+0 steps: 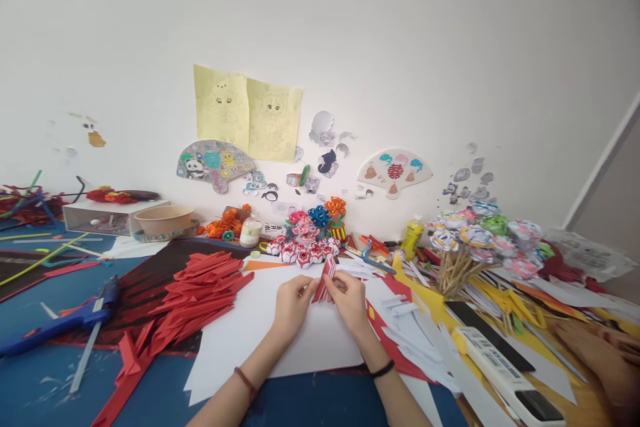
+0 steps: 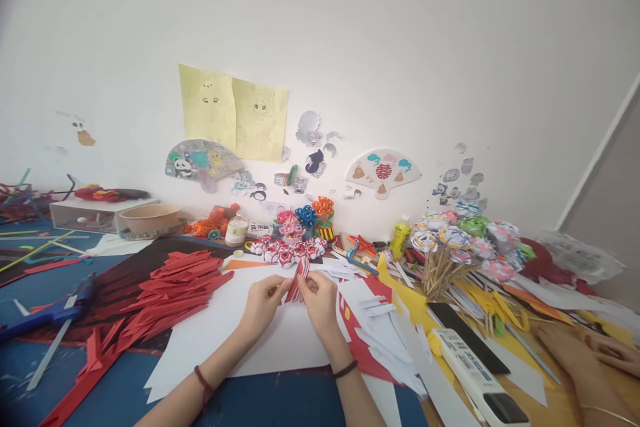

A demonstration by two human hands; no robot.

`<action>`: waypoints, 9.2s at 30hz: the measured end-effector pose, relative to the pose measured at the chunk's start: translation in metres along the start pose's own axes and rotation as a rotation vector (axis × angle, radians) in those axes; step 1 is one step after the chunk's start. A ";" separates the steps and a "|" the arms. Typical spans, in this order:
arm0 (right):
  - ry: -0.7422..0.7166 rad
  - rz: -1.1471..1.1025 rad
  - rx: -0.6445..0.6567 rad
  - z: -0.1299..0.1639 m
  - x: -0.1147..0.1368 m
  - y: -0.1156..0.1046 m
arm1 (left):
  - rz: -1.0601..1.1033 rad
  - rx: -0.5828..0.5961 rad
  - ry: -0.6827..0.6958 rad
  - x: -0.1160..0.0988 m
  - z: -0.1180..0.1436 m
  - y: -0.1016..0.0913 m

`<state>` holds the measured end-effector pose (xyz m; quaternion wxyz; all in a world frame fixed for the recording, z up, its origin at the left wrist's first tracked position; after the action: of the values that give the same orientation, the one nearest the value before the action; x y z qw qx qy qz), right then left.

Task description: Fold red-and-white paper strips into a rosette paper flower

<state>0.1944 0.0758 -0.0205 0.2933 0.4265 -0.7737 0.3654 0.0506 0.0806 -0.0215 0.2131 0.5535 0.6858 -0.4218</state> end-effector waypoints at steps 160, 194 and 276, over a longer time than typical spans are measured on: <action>0.050 -0.031 0.147 0.005 -0.002 0.015 | 0.110 0.010 0.049 0.000 -0.004 -0.014; -0.151 0.165 0.037 0.012 0.017 0.013 | -0.124 -0.027 0.104 -0.014 0.008 -0.014; 0.081 -0.303 0.267 0.007 0.013 0.016 | -0.117 0.114 -0.002 -0.010 -0.001 -0.026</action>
<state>0.1735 0.0698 -0.0193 0.3166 0.5580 -0.6331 0.4331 0.0292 0.0746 -0.0041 0.1568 0.5232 0.6916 -0.4726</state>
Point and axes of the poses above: each hand's wrist, its own z-axis away from the middle knuckle, its own y-axis out of the palm, x = y × z, the point moved 5 cm from there along -z, towards the middle knuckle, and after that the axes turned 10 degrees about z, right-handed, at the moved point
